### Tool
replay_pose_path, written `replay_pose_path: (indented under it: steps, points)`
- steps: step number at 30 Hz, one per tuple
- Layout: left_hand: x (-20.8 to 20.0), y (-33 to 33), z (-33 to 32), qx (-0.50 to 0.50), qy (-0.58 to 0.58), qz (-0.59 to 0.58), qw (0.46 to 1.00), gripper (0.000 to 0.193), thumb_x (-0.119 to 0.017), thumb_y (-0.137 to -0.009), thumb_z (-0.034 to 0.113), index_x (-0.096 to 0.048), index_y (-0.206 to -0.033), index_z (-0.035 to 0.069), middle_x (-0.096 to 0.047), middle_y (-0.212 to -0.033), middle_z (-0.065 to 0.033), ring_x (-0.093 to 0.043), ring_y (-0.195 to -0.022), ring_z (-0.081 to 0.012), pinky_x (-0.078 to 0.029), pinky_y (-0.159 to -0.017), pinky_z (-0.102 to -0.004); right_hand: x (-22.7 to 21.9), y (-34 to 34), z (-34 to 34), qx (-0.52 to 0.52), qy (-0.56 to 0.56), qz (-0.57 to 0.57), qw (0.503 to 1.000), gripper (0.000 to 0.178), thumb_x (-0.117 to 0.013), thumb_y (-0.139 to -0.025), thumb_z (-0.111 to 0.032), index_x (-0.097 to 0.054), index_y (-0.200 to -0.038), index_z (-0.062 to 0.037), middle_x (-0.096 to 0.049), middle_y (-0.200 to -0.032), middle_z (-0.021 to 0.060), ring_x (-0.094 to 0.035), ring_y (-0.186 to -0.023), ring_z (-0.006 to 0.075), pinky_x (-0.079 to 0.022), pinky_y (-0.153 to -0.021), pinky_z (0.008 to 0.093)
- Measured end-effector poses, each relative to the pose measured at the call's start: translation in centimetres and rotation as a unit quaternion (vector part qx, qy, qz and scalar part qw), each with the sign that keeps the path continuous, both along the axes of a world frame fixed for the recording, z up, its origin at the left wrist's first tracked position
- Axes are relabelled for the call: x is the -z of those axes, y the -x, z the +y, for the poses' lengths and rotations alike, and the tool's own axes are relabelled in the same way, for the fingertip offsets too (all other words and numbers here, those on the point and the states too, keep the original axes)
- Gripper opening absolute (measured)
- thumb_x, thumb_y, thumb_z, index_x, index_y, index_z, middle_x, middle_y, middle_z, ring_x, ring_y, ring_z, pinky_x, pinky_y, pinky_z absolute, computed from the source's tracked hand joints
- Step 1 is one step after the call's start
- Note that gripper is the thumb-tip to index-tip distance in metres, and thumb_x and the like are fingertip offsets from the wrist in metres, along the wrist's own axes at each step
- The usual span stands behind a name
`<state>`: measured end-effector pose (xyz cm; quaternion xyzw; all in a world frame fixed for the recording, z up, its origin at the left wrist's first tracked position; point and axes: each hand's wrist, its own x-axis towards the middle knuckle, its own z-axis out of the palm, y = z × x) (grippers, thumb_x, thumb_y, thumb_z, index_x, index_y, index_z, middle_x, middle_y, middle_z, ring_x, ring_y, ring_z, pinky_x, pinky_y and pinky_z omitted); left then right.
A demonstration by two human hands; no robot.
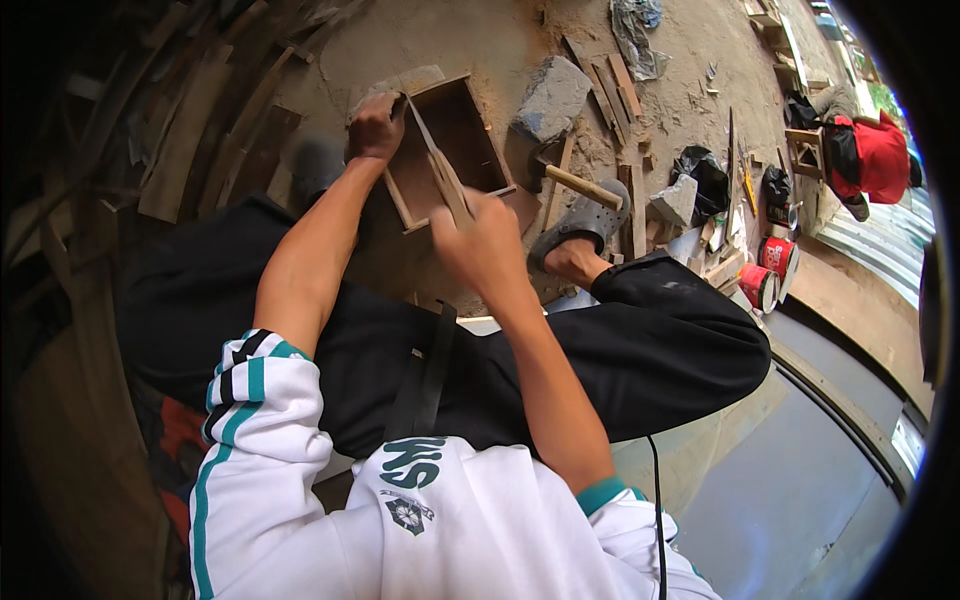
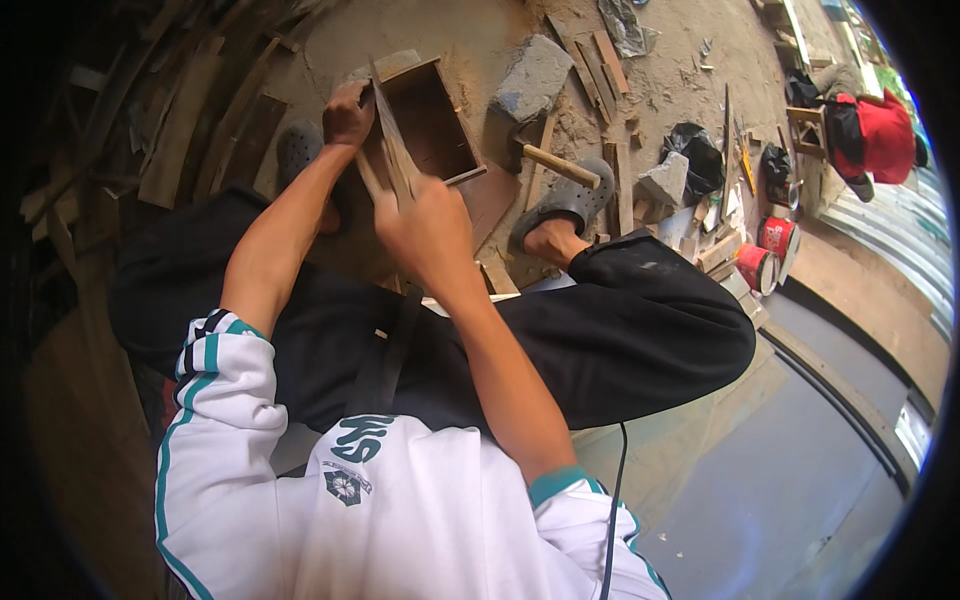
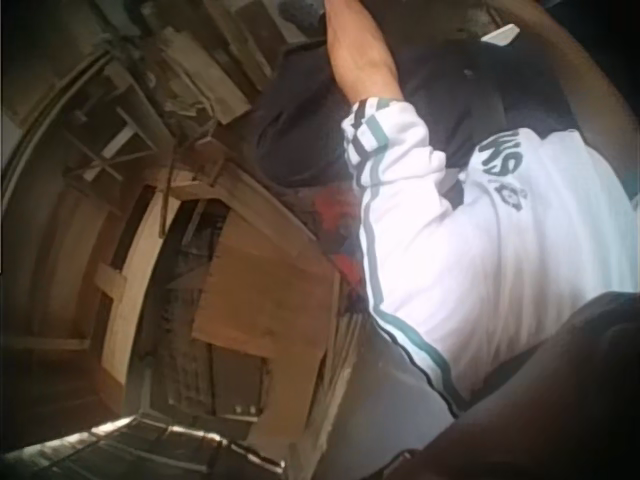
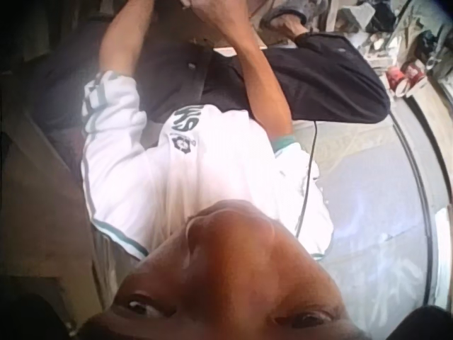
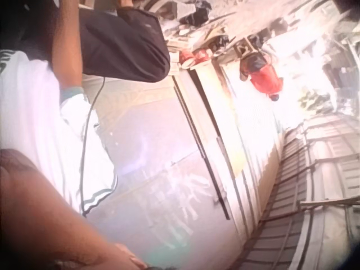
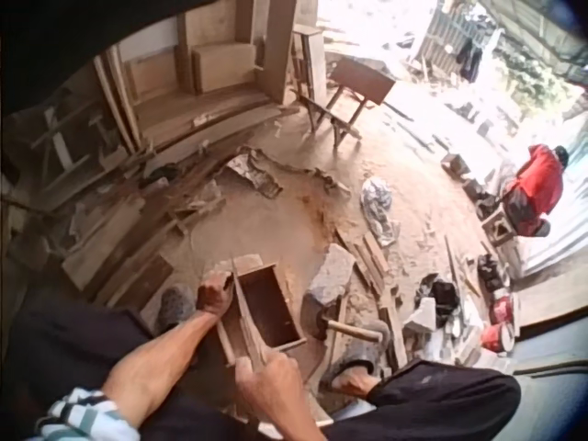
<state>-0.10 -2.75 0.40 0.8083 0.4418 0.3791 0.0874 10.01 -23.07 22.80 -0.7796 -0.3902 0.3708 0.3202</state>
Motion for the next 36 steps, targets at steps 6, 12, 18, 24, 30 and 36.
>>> replay_pose_path:
  steps: [6, 12, 18, 24, 30, 36]
  points:
    - [0.5, 0.5, 0.2, -0.009, 0.010, -0.007, 1.000, 0.011, -0.072, -0.087, 0.021, -0.069, -0.091, 0.011, -0.069, -0.087, -0.0120, -0.066, -0.086, -0.0348, -0.052, -0.074, -0.0444, -2.3, -0.1, -2.3, -0.019, -0.029, 0.031, 0.999, 0.026, -0.063, -0.086, -0.021, -0.060, -0.081, 0.0044, -0.060, -0.064, 0.0175, -0.057, -0.054, 0.0315, -0.047, -0.061, 0.0425]
    - [-1.4, 0.4, -0.1, 0.004, 0.059, -0.036, 0.998, 0.015, -0.073, -0.085, 0.022, -0.072, -0.095, 0.011, -0.071, -0.093, -0.0123, -0.067, -0.089, -0.0345, -0.053, -0.079, -0.0437, -4.5, -5.6, -10.1, 0.155, 0.004, 0.228, 0.961, 0.018, -0.065, -0.092, -0.016, -0.061, -0.082, -0.0024, -0.052, -0.064, -0.0038, -0.045, -0.051, 0.0052, -0.034, -0.046, 0.0234]
    - [-4.1, -0.3, 0.3, 0.011, 0.131, 0.112, 0.985, 0.021, -0.072, -0.088, 0.025, -0.076, -0.105, 0.014, -0.074, -0.104, -0.0060, -0.069, -0.100, -0.0292, -0.054, -0.086, -0.0378, -2.6, -8.2, -10.0, 0.204, -0.056, 0.323, 0.922, 0.013, -0.062, -0.095, -0.011, -0.057, -0.085, -0.0032, -0.049, -0.066, -0.0050, -0.042, -0.051, 0.0025, -0.031, -0.043, 0.0202]
    - [-3.6, 1.5, 1.5, 0.114, 0.052, 0.038, 0.991, 0.015, -0.069, -0.091, 0.026, -0.076, -0.095, 0.014, -0.074, -0.101, -0.0021, -0.068, -0.098, -0.0264, -0.054, -0.084, -0.0372, -1.3, -7.2, -9.2, 0.191, -0.058, 0.397, 0.896, 0.014, -0.066, -0.095, -0.016, -0.063, -0.090, -0.0036, -0.052, -0.069, -0.0055, -0.043, -0.052, 0.0028, -0.030, -0.045, 0.0206]
    - [-1.9, 2.6, -0.2, -0.072, 0.095, 0.032, 0.992, 0.014, -0.066, -0.092, 0.024, -0.073, -0.100, 0.014, -0.073, -0.097, -0.0064, -0.068, -0.095, -0.0307, -0.052, -0.084, -0.0422, 1.0, -4.7, -7.0, 0.154, -0.037, 0.354, 0.922, 0.025, -0.065, -0.095, -0.024, -0.063, -0.083, -0.0016, -0.051, -0.064, -0.0056, -0.044, -0.053, 0.0035, -0.032, -0.047, 0.0230]
    - [-1.4, 2.0, -1.6, -0.065, 0.135, -0.019, 0.989, 0.017, -0.066, -0.090, 0.025, -0.072, -0.103, 0.015, -0.073, -0.098, -0.0076, -0.067, -0.095, -0.0320, -0.050, -0.085, -0.0439, 1.9, -4.6, -6.7, 0.133, -0.039, 0.328, 0.934, 0.027, -0.064, -0.096, -0.024, -0.062, -0.081, -0.0017, -0.050, -0.062, -0.0054, -0.045, -0.054, 0.0040, -0.034, -0.049, 0.0238]
